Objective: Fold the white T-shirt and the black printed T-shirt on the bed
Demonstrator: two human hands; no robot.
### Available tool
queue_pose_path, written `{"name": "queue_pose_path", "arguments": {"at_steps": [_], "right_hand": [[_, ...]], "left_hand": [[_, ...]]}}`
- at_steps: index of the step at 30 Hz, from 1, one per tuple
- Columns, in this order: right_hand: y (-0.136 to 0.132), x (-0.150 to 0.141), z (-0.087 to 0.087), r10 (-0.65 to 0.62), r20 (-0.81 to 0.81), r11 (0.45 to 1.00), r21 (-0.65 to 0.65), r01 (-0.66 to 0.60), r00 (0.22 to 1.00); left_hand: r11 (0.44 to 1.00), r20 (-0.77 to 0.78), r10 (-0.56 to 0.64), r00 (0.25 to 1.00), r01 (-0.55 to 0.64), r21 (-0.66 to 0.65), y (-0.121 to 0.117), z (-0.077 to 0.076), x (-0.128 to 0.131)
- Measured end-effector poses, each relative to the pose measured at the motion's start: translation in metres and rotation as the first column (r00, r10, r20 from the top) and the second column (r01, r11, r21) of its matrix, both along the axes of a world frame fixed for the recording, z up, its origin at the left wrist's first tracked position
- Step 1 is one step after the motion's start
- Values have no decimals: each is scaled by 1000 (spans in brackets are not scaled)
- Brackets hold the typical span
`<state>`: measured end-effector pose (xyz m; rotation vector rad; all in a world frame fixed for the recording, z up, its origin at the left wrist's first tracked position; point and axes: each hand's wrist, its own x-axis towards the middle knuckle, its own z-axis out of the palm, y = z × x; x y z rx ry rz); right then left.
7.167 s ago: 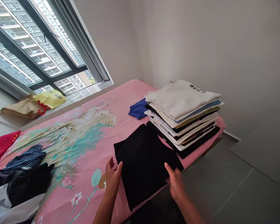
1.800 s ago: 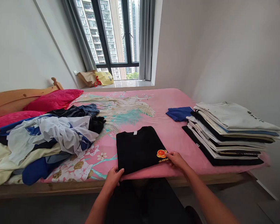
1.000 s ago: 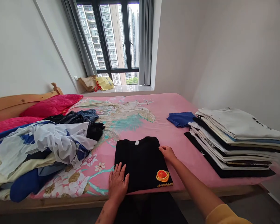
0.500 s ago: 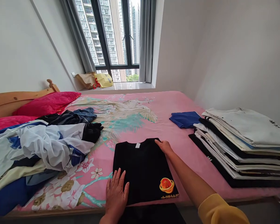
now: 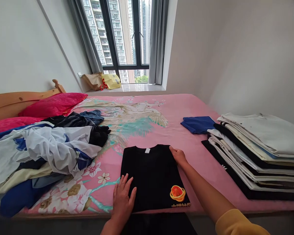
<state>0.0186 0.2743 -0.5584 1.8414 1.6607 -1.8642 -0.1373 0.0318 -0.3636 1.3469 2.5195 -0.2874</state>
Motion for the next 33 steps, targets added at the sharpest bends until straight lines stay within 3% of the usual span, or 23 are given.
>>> {"name": "queue_pose_path", "arguments": {"at_steps": [4, 9, 13, 19, 27, 33], "right_hand": [[-7, 4, 2, -22, -13, 1000, 9, 22, 1000], [-17, 4, 0, -78, 5, 996, 41, 78, 997], [-18, 7, 1, -140, 13, 990, 14, 140, 990], [-17, 15, 11, -218, -76, 971, -119, 208, 973], [-32, 29, 41, -309, -221, 906, -365, 216, 925], [-56, 67, 80, -413, -328, 779, -610, 143, 850]], "left_hand": [[999, 44, 12, 999, -10, -39, 23, 2, -9], [984, 31, 6, 1000, -1, -178, 54, -13, -8], [963, 52, -11, 999, 25, -270, 58, -22, -5], [952, 72, 48, 996, -24, -305, 59, -18, -10], [954, 59, 65, 996, -45, -298, 59, -24, -12], [958, 55, 62, 997, -44, -284, 54, -18, -10]]}}
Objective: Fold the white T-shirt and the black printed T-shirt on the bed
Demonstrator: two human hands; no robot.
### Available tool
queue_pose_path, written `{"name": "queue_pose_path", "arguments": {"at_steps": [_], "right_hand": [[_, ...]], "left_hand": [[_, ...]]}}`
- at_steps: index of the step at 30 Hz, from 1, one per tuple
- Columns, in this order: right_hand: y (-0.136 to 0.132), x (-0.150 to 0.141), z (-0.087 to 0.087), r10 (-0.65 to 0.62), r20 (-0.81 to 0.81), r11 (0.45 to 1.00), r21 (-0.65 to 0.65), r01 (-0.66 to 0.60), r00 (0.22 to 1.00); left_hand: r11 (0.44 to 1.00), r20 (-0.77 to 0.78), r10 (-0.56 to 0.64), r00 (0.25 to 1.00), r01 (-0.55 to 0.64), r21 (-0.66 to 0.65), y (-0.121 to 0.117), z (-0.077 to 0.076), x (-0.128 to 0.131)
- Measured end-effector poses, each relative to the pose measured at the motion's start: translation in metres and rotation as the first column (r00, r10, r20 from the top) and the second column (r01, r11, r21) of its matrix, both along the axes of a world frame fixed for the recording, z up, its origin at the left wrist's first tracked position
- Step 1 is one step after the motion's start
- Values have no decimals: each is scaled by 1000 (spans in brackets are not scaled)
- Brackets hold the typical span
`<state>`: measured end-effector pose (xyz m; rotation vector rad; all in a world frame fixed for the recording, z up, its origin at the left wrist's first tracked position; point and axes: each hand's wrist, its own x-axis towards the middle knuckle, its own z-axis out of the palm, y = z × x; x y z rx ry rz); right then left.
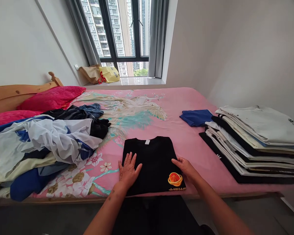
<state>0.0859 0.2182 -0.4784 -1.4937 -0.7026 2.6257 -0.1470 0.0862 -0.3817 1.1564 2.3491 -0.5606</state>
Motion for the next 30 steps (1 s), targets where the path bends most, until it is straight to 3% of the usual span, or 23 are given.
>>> {"name": "queue_pose_path", "arguments": {"at_steps": [2, 5, 10, 16, 19, 22, 24, 27, 30], "right_hand": [[-10, 17, 9, 48, 11, 999, 0, -48, 999], [-22, 34, 17, 178, 154, 972, 124, -198, 972], [-36, 46, 31, 313, 445, 808, 339, -481, 839], [-37, 62, 41, 293, 580, 707, 403, -580, 760], [-30, 50, 59, 169, 583, 634, 553, -541, 795], [-31, 17, 82, 110, 452, 497, 746, -443, 885], [-40, -7, 89, 237, 384, 347, 824, -447, 892], [-55, -26, 78, 486, 399, 168, 830, -531, 778], [-58, -21, 56, 544, 501, 129, 743, -657, 673]], "left_hand": [[1000, 0, -10, 1000, 10, 9, -4, 5, 6], [998, 11, -60, 998, 59, 25, -9, 11, 19], [992, 21, -123, 992, 123, 26, -17, 19, 34], [997, 8, -65, 998, 66, -52, -32, 35, 22], [996, 0, -80, 997, 80, -28, -28, 43, 26], [978, 85, -202, 976, 198, 58, -12, 45, 44], [959, 164, -278, 946, 264, 103, -1, 40, 58], [956, 253, -295, 922, 283, 82, 5, 29, 63], [973, 229, -227, 947, 228, 20, -4, 22, 46]]}}
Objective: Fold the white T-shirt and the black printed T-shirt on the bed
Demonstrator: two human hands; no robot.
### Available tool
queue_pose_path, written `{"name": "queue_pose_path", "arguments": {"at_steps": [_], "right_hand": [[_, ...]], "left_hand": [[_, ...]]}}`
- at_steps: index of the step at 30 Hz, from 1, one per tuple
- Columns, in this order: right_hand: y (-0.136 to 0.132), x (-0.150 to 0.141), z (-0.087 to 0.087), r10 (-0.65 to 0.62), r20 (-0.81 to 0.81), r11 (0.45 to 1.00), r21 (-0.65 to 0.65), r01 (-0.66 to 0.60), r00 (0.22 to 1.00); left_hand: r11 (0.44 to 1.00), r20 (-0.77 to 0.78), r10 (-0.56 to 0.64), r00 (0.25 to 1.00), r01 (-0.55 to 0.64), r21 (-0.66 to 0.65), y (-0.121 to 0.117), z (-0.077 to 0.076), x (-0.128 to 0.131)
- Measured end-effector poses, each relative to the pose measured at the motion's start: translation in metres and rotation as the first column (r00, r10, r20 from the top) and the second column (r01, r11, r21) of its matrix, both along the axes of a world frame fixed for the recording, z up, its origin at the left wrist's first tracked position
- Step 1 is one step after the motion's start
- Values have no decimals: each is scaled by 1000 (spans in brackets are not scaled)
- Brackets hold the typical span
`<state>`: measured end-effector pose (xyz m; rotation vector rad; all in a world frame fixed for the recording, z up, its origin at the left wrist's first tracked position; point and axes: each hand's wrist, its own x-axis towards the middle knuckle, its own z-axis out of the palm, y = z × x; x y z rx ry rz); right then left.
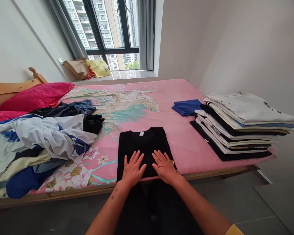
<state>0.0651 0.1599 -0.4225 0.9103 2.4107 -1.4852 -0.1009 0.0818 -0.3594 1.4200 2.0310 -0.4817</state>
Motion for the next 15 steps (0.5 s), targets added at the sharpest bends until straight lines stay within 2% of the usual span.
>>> {"name": "queue_pose_path", "arguments": {"at_steps": [2, 5, 7, 9, 12, 15], "right_hand": [[5, 7, -7, -12, 85, 1000, 2, 12, 996], [12, 9, -2, -66, 138, 998, 34, 62, 988], [13, 3, 3, -55, 56, 996, 77, 51, 997], [12, -5, 0, 40, -69, 995, 91, -34, 997], [15, -15, -21, 105, -82, 992, 80, -99, 991], [25, -22, -49, 13, 51, 995, 101, -18, 999]], "left_hand": [[999, -65, 51, 997, -52, -12, -8, 2, -14], [999, -104, 52, 993, -51, 17, -13, 10, -21], [998, -57, -26, 998, 30, 58, -11, 14, -17], [993, 16, -98, 995, 96, 69, -9, 13, -12], [995, 56, -91, 994, 89, 33, -4, 3, -16], [1000, -26, -14, 1000, 14, 16, 2, -14, -36]]}}
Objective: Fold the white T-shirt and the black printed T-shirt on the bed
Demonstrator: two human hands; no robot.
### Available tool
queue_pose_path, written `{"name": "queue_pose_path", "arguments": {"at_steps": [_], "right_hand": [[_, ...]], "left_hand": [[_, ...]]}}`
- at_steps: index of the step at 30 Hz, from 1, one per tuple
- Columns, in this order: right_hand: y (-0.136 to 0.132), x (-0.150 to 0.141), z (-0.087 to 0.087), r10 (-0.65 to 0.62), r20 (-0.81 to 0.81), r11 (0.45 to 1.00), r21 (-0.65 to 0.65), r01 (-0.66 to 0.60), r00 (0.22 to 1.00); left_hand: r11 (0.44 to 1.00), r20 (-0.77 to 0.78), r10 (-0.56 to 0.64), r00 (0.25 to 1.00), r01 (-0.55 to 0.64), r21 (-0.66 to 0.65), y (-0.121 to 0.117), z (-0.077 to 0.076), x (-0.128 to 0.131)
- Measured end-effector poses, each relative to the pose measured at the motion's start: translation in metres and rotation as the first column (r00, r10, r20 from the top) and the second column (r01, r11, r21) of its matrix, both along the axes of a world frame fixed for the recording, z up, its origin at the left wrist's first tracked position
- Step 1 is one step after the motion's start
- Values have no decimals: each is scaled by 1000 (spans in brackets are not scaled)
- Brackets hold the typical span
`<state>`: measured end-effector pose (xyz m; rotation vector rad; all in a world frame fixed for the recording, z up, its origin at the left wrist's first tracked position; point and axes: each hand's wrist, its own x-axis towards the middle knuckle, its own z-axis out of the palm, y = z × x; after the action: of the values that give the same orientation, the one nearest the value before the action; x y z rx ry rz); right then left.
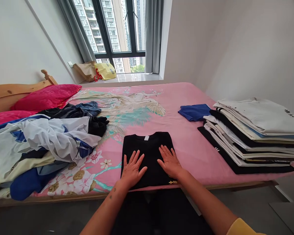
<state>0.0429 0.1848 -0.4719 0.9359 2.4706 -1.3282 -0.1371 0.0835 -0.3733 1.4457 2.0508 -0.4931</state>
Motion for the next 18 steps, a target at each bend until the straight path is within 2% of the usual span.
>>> {"name": "queue_pose_path", "arguments": {"at_steps": [3, 6, 11, 14, 16, 18], "right_hand": [[12, -12, -21, -61, 78, 998, 21, 59, 995], [22, -26, -36, -117, 137, 993, 19, 115, 984], [40, -39, -60, -253, 151, 967, 24, 252, 956], [54, -37, -74, -414, 122, 907, -25, 420, 902], [68, -34, -81, -523, 141, 831, -134, 540, 840], [83, -32, -88, -580, 177, 755, -248, 607, 795]], "left_hand": [[991, -100, 129, 987, -132, -27, 12, -19, -23], [968, -159, 233, 959, -244, -53, 27, -36, -39], [915, -208, 392, 896, -404, -18, 42, -54, -53], [859, -202, 510, 836, -508, 68, 44, -57, -65], [801, -157, 599, 785, -585, 129, 46, -58, -78], [682, -40, 726, 687, -710, 179, 50, -59, -93]]}}
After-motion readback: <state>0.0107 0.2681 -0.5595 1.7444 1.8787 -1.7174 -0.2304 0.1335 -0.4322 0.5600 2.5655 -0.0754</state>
